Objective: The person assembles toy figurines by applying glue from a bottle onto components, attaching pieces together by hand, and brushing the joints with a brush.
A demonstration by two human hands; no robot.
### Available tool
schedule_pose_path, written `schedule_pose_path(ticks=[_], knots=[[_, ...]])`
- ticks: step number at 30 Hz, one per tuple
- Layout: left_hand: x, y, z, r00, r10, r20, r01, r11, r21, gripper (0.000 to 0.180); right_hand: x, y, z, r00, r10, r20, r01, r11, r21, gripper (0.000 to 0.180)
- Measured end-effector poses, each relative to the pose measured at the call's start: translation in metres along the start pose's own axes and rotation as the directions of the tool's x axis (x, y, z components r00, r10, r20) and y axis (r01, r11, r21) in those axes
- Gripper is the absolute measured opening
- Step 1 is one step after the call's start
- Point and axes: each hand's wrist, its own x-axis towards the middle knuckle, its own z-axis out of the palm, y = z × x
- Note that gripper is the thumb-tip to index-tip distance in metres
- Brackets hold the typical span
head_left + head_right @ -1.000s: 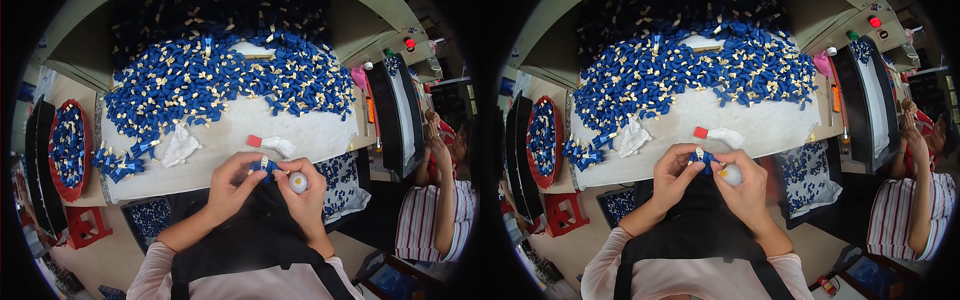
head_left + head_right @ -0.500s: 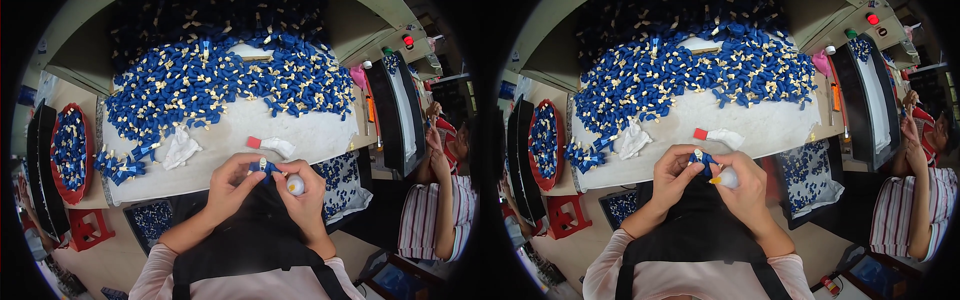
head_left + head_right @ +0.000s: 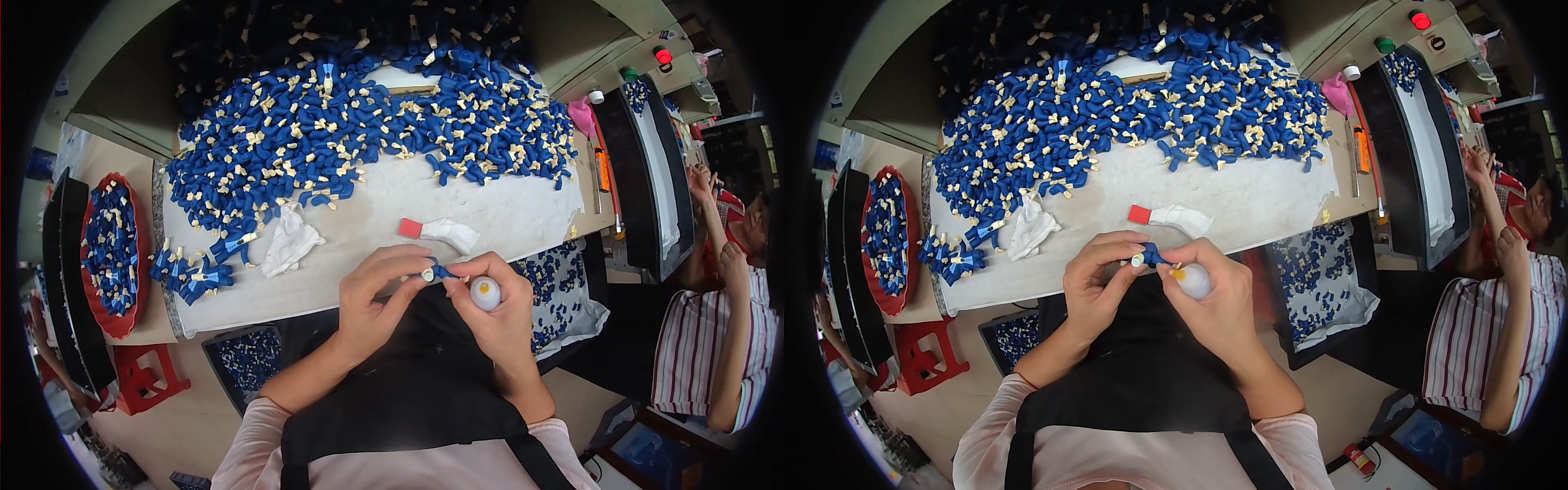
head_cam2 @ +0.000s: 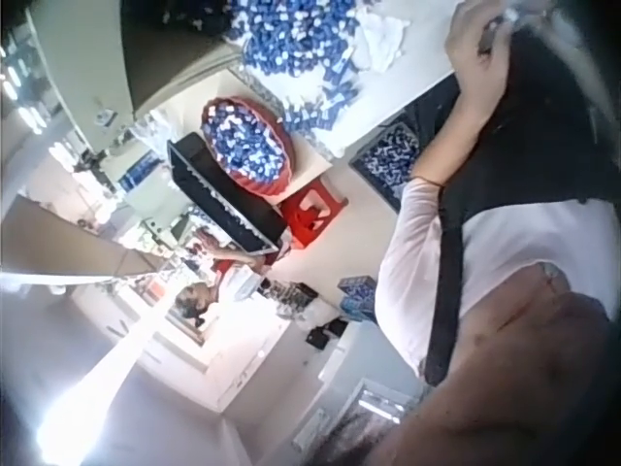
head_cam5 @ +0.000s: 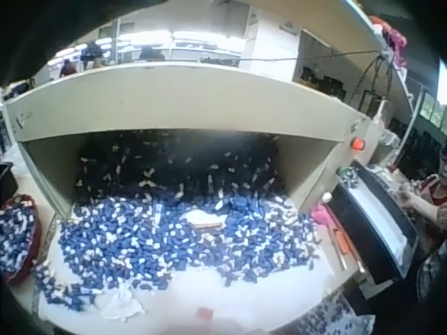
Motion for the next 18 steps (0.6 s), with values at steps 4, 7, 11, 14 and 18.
schedule_pose_path(ticks=[4,7,11,14,18], knots=[[-0.002,0.001,-0.003,0.992,-0.120,0.043,0.124,0.985,-0.121,0.020,0.001,-0.002,0.001,0.982,-0.187,-0.013,0.181,0.967,-0.180,0.013],[0.001,0.007,-0.005,0.949,-0.282,0.140,0.312,0.895,-0.317,0.023,0.004,-0.001,-0.004,0.993,-0.122,-0.001,0.121,0.989,-0.083,0.012],[0.002,0.006,-0.007,0.930,-0.319,0.183,0.366,0.851,-0.377,0.025,0.010,-0.004,-0.007,0.997,-0.062,0.053,0.063,0.998,-0.012,0.012],[0.001,0.005,-0.006,0.929,-0.324,0.177,0.368,0.854,-0.367,0.024,0.011,-0.005,-0.006,0.996,-0.072,0.052,0.073,0.997,-0.025,0.011],[0.000,0.003,-0.001,0.941,-0.303,0.150,0.338,0.867,-0.367,0.025,0.009,-0.006,-0.004,0.992,-0.119,0.028,0.122,0.983,-0.140,0.012]])
